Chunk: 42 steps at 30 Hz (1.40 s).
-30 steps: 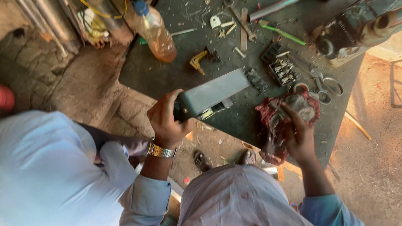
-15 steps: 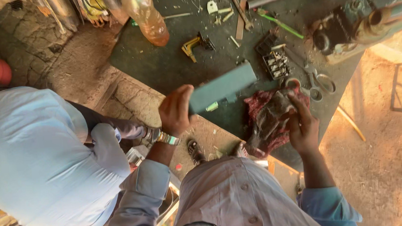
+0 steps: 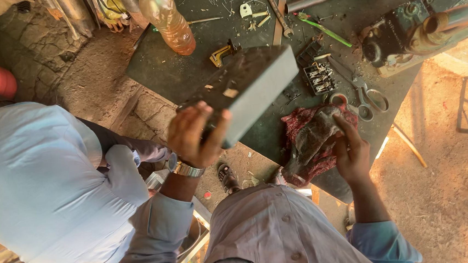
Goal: The person cleans a small electrical component by pouring liquid from a plastic bottle onto it and scrubbing with a toothbrush. The person handles the component, a bottle, and a toothbrush on a cluttered workbench.
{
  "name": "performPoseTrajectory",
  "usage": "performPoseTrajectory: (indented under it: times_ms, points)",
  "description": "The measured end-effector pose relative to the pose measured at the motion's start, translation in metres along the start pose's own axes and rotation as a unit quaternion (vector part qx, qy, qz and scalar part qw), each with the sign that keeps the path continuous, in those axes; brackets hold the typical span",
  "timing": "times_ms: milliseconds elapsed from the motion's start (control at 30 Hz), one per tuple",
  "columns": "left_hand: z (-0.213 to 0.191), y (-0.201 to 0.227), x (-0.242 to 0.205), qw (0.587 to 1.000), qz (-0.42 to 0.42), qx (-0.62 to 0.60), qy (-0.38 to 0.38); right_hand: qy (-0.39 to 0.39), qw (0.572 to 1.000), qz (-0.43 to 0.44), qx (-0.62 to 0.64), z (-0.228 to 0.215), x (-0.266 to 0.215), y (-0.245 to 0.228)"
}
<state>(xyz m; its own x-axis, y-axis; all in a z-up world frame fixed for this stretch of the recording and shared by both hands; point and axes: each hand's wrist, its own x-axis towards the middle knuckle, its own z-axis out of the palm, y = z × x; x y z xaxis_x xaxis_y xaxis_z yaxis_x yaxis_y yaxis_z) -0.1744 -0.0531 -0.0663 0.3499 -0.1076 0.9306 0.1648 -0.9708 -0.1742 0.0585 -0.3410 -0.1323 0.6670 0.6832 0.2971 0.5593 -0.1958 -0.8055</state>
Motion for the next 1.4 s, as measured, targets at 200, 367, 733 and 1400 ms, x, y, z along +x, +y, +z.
performPoseTrajectory:
  times_ms: [200, 367, 733, 1400]
  points:
    - [0.013, 0.002, -0.032, 0.991, 0.045, -0.047, -0.121, 0.004, 0.999, 0.039, 0.017, 0.008, 0.003, 0.000]
    - [0.016, -0.010, -0.014, 0.987, -0.057, -0.087, -0.120, -0.008, 0.998, 0.034, 0.049, 0.007, -0.002, 0.005]
    - [-0.025, 0.033, 0.074, 0.916, -0.304, -0.232, 0.121, 0.023, 0.998, 0.055, 0.037, 0.013, 0.001, 0.007]
    - [-0.034, 0.043, 0.114, 0.878, -0.341, -0.229, 0.247, 0.032, 0.995, 0.066, 0.069, 0.007, -0.003, -0.006]
